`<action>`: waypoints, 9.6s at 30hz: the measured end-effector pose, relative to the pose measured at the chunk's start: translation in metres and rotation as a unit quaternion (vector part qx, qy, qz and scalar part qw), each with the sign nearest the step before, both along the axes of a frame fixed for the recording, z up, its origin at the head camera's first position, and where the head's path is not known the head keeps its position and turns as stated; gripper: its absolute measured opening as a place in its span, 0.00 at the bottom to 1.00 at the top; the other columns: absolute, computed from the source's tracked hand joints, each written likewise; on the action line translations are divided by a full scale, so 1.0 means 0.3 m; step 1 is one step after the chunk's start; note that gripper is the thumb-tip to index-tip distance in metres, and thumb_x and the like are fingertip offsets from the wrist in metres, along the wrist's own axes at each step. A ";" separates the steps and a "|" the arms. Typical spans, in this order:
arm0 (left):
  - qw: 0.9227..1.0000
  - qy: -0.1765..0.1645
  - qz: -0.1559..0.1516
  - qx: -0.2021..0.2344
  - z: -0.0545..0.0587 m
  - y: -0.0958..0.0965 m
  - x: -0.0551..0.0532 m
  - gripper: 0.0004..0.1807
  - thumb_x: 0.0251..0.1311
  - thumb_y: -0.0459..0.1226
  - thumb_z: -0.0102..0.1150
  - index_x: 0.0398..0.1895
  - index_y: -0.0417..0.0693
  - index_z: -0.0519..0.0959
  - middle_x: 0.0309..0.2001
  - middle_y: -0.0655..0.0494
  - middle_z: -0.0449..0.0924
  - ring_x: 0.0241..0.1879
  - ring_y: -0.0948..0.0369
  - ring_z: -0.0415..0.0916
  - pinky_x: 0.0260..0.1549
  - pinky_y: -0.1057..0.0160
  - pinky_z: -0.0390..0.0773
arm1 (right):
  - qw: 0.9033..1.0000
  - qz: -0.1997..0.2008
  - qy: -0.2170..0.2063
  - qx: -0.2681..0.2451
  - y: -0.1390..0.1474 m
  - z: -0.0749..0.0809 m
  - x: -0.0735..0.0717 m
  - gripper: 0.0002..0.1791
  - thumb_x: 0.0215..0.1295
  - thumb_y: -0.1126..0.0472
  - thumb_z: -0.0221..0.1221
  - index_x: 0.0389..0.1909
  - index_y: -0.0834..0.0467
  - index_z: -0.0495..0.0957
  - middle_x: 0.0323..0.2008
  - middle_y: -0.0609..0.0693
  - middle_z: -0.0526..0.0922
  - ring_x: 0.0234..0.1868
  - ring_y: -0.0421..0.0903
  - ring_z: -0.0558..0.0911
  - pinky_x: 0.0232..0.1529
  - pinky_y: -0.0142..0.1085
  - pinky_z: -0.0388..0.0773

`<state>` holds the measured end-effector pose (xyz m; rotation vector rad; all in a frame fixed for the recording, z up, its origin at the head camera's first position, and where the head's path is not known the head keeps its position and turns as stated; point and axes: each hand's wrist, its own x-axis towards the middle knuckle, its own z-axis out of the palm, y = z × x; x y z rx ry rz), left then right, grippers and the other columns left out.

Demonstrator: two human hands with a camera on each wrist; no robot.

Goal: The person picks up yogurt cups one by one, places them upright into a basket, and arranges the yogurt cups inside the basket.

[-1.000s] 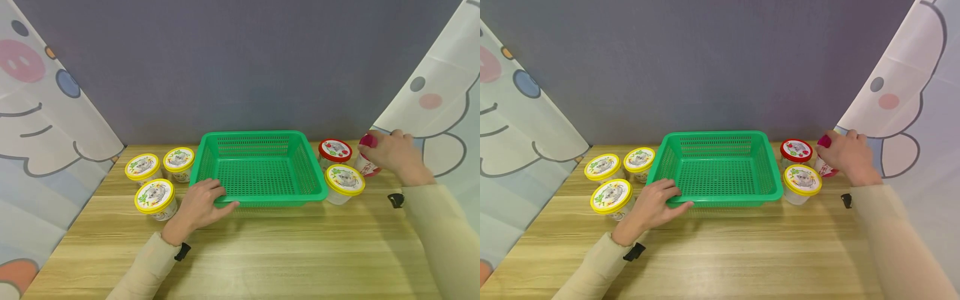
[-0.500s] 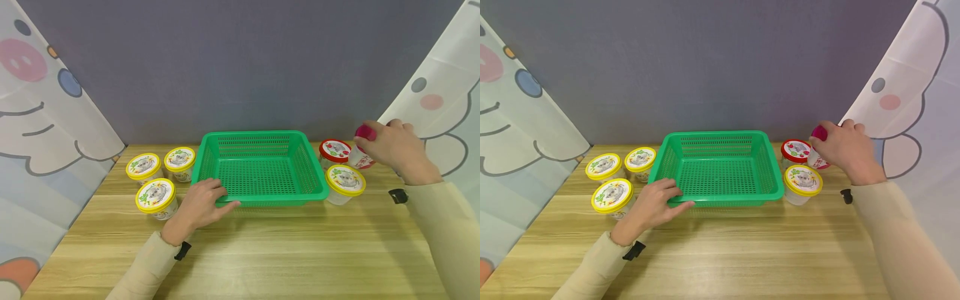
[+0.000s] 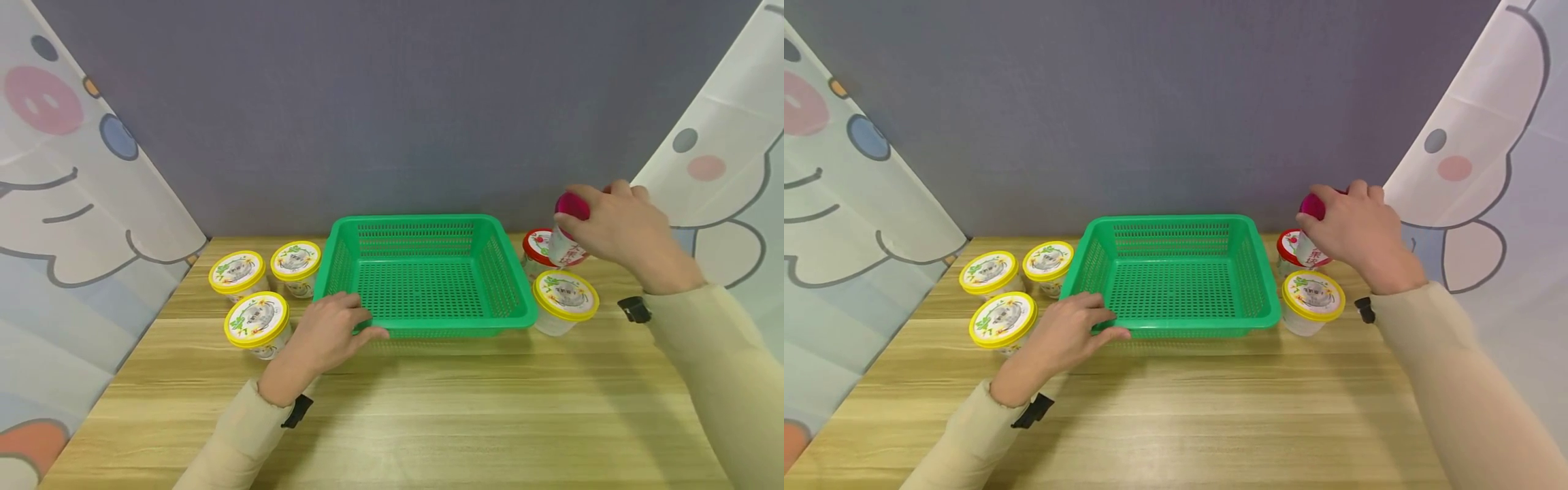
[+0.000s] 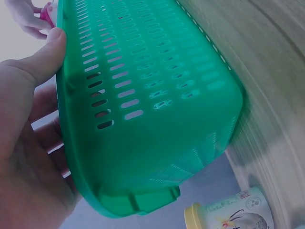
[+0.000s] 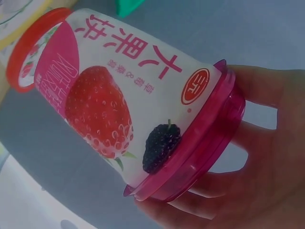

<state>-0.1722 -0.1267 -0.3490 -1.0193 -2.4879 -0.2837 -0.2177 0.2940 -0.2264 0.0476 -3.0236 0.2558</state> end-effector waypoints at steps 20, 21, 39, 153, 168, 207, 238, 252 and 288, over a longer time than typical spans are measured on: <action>0.999 -0.036 -0.012 0.001 -0.001 0.000 -0.002 0.18 0.56 0.54 0.71 0.31 0.49 0.90 0.21 0.65 0.58 0.22 0.65 0.55 0.24 0.66 0.64 | 0.999 0.038 0.003 0.006 -0.165 0.085 -0.038 0.39 0.75 0.38 0.43 0.79 0.55 0.58 0.63 0.77 0.62 0.62 0.77 0.59 0.44 0.73 0.69; 0.999 -0.036 -0.015 0.001 -0.001 -0.001 -0.002 0.18 0.56 0.53 0.71 0.31 0.49 0.90 0.21 0.64 0.58 0.22 0.65 0.55 0.24 0.66 0.63 | 0.999 0.040 0.001 0.005 -0.174 0.088 -0.041 0.39 0.75 0.38 0.43 0.79 0.55 0.57 0.64 0.77 0.62 0.62 0.77 0.59 0.45 0.73 0.69; 0.999 -0.038 -0.026 0.003 0.002 -0.018 -0.004 0.16 0.56 0.52 0.71 0.29 0.50 0.88 0.22 0.64 0.57 0.23 0.65 0.55 0.27 0.65 0.65 | 0.997 0.075 -0.028 -0.013 -0.290 0.067 -0.112 0.40 0.74 0.35 0.42 0.80 0.51 0.55 0.70 0.72 0.58 0.67 0.72 0.57 0.51 0.73 0.67; 0.998 -0.057 -0.012 -0.014 0.004 -0.006 -0.002 0.17 0.59 0.54 0.68 0.32 0.50 0.89 0.23 0.63 0.56 0.22 0.64 0.53 0.27 0.66 0.63 | 0.976 0.164 -0.136 -0.037 -0.236 -0.206 -0.240 0.53 0.68 0.22 0.42 0.83 0.46 0.35 0.80 0.64 0.30 0.78 0.67 0.28 0.72 0.65 0.26; 0.998 -0.059 -0.011 -0.019 0.003 -0.004 -0.002 0.17 0.59 0.54 0.68 0.33 0.50 0.89 0.23 0.63 0.56 0.22 0.64 0.53 0.27 0.66 0.62 | 0.983 0.137 -0.121 -0.030 -0.115 -0.219 -0.230 0.52 0.70 0.25 0.42 0.83 0.52 0.39 0.78 0.71 0.35 0.77 0.73 0.33 0.69 0.70 0.30; 0.998 -0.057 -0.012 -0.017 -0.002 -0.007 -0.002 0.17 0.58 0.53 0.70 0.35 0.50 0.90 0.24 0.63 0.57 0.23 0.64 0.54 0.27 0.66 0.63 | 0.984 0.077 -0.162 -0.014 0.098 -0.317 -0.270 0.51 0.73 0.27 0.42 0.80 0.62 0.46 0.72 0.81 0.44 0.68 0.86 0.46 0.61 0.79 0.48; 0.998 -0.051 -0.008 -0.022 -0.004 -0.003 0.001 0.18 0.60 0.55 0.68 0.35 0.50 0.90 0.23 0.64 0.57 0.22 0.65 0.54 0.27 0.66 0.63 | 0.988 0.076 -0.134 0.006 0.109 -0.329 -0.301 0.39 0.68 0.39 0.53 0.69 0.63 0.64 0.51 0.75 0.66 0.50 0.72 0.64 0.46 0.65 0.69; 0.999 -0.052 -0.009 -0.011 -0.011 -0.005 -0.003 0.18 0.58 0.54 0.70 0.35 0.49 0.90 0.23 0.63 0.57 0.23 0.64 0.55 0.27 0.66 0.63 | 0.991 0.076 -0.108 -0.012 0.104 -0.284 -0.283 0.39 0.68 0.38 0.55 0.69 0.61 0.64 0.53 0.75 0.64 0.52 0.73 0.62 0.42 0.65 0.73; 0.998 -0.057 -0.015 0.002 -0.002 -0.008 -0.002 0.16 0.58 0.53 0.70 0.33 0.49 0.90 0.22 0.64 0.58 0.22 0.65 0.54 0.26 0.65 0.63 | 0.991 0.116 -0.062 0.011 0.038 -0.133 -0.218 0.39 0.70 0.38 0.54 0.70 0.61 0.65 0.56 0.75 0.64 0.55 0.72 0.61 0.44 0.66 0.72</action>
